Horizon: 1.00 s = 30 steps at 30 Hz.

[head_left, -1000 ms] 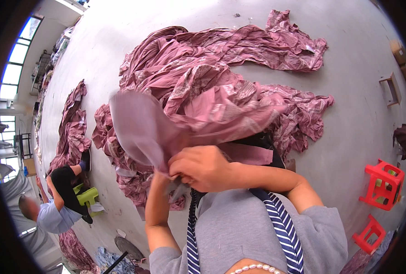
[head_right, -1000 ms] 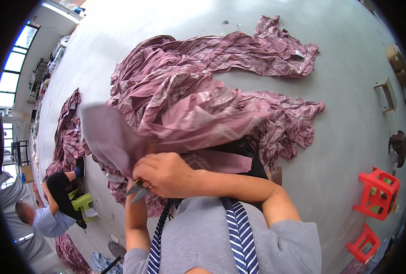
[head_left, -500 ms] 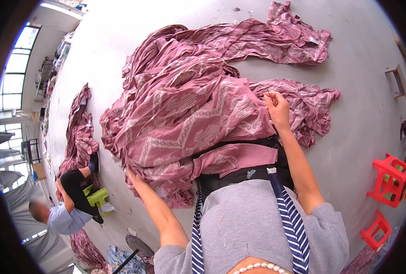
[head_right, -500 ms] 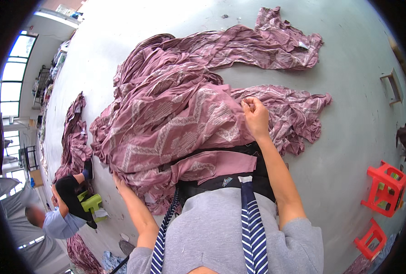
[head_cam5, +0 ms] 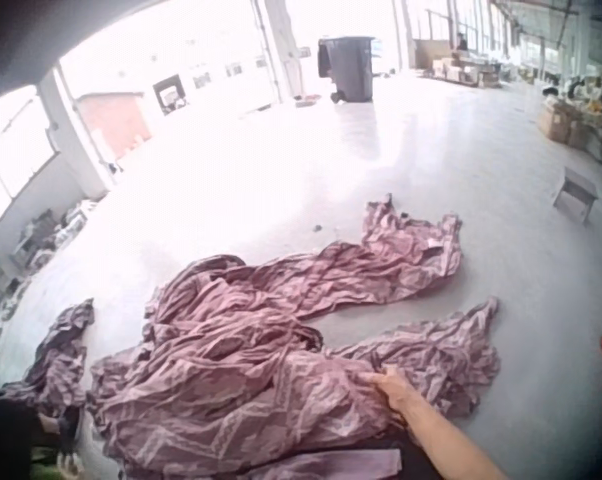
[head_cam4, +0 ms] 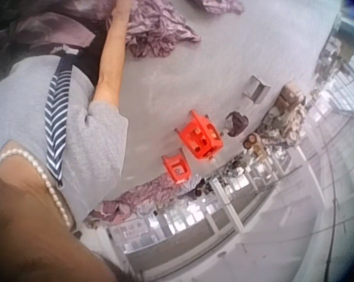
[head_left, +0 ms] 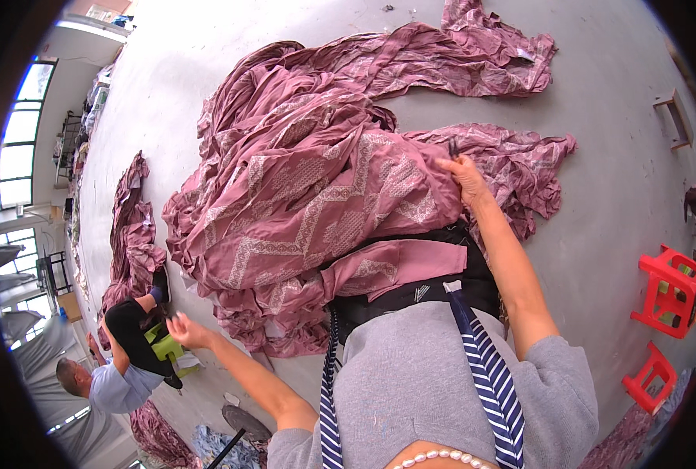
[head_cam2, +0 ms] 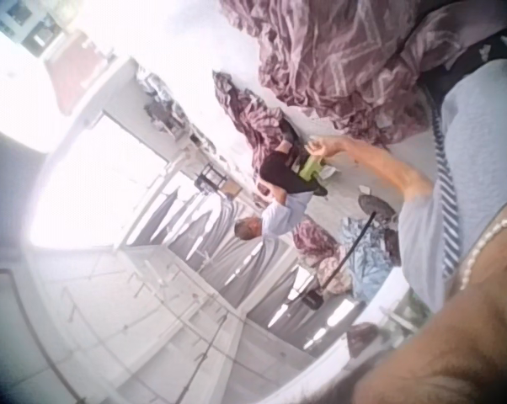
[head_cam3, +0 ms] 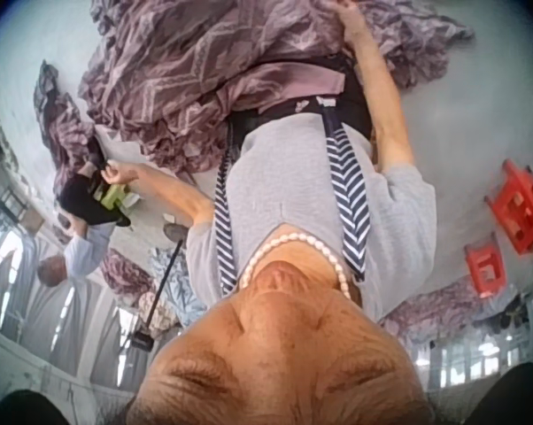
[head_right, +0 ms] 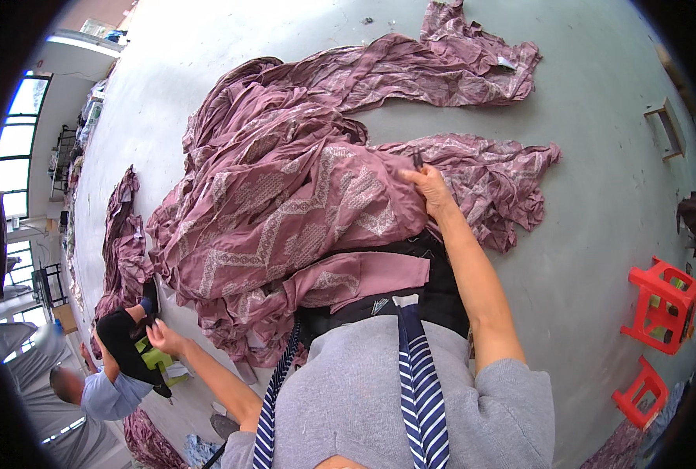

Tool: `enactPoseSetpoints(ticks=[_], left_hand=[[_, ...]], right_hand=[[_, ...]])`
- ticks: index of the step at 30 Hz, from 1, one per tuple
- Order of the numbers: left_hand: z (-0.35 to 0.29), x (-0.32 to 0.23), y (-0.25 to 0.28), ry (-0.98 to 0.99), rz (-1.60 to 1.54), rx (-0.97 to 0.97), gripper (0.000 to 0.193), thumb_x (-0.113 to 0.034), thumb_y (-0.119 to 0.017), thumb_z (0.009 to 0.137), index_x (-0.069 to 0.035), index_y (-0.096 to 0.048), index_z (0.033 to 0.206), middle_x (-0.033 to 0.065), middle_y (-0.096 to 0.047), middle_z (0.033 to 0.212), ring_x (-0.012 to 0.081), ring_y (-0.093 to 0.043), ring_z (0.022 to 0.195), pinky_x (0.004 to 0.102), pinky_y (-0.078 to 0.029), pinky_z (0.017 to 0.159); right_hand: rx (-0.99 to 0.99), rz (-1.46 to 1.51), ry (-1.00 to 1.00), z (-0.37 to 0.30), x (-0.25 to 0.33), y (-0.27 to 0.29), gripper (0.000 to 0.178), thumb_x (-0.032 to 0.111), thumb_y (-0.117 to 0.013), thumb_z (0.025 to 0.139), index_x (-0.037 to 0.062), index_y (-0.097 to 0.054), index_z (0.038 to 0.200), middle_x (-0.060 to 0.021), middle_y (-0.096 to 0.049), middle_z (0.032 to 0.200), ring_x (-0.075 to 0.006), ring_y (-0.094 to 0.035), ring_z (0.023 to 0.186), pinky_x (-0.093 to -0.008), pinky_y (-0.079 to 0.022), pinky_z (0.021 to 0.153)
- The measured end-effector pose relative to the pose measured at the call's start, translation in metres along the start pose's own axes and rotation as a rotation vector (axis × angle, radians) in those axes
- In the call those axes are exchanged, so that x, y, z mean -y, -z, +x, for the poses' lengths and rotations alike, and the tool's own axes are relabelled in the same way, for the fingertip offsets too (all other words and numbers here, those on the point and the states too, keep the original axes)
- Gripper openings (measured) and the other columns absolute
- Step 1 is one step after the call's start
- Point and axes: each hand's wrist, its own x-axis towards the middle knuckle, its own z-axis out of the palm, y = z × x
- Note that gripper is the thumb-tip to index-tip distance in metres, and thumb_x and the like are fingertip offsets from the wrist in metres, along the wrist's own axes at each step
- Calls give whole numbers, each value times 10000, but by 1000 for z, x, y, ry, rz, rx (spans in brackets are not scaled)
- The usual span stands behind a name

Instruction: The person repeatedly picks up pieces of pink patterned fabric from a large pile, uses a small blade to trim edges and remove loose threads, and places the trimmed pieces back onto the pile. The process is continuous and repetitive.

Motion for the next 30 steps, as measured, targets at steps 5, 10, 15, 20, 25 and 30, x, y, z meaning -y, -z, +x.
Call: enactPoseSetpoints(ticks=[5, 10, 15, 20, 25, 30], left_hand=[[-129, -197, -56, 74, -538, 813, 337, -140, -621, 901, -1, -535, 1196, 105, -662, 1024, 128, -635, 757, 186, -483, 595], [-235, -245, -95, 399, -609, 1676, 709, -135, -622, 875, -23, -217, 1446, 257, -470, 1281, 261, -618, 991, 288, -589, 611], [-270, -222, -119, 647, -684, 1659, 654, 8, -639, 840, 36, -298, 1397, 128, -588, 1017, 145, -610, 863, 271, -580, 625], [-281, -220, -121, 591, -771, 1457, 605, 29, -654, 820, 34, -363, 1350, 44, -587, 847, 97, -596, 726, 243, -553, 608], [-272, -213, -115, 569, -821, 1340, 611, 67, -654, 785, 25, -385, 1332, 53, -590, 823, 111, -593, 647, 234, -542, 604], [-251, -209, -96, 77, -407, 1254, 521, 55, -646, 777, -14, -490, 1269, 99, -612, 954, 174, -623, 824, 272, -523, 706]], right_hand=[[168, -319, 425, -49, 56, -66, 244, 60, -643, 844, -5, -632, 1079, 11, -671, 864, -64, -601, 685, -222, -491, 624], [413, -1169, 994, -84, 28, -100, 487, 19, -653, 702, 131, -603, 1173, -91, -647, 844, -254, -638, 694, -341, -508, 611], [345, -1304, 939, -99, 7, -90, 487, 48, -664, 682, 138, -599, 1157, -79, -601, 774, -271, -618, 673, -383, -489, 582], [314, -1345, 1048, -105, 1, -85, 504, 35, -649, 673, 100, -589, 1169, -78, -588, 803, -257, -606, 672, -360, -481, 589], [260, -1417, 1066, -123, 2, -70, 544, 38, -653, 642, 88, -585, 1180, -74, -573, 827, -252, -600, 682, -348, -474, 593], [73, -1309, 824, -133, 14, -40, 241, -29, -628, 679, 67, -600, 898, -70, -570, 789, -250, -611, 663, -346, -485, 579]])
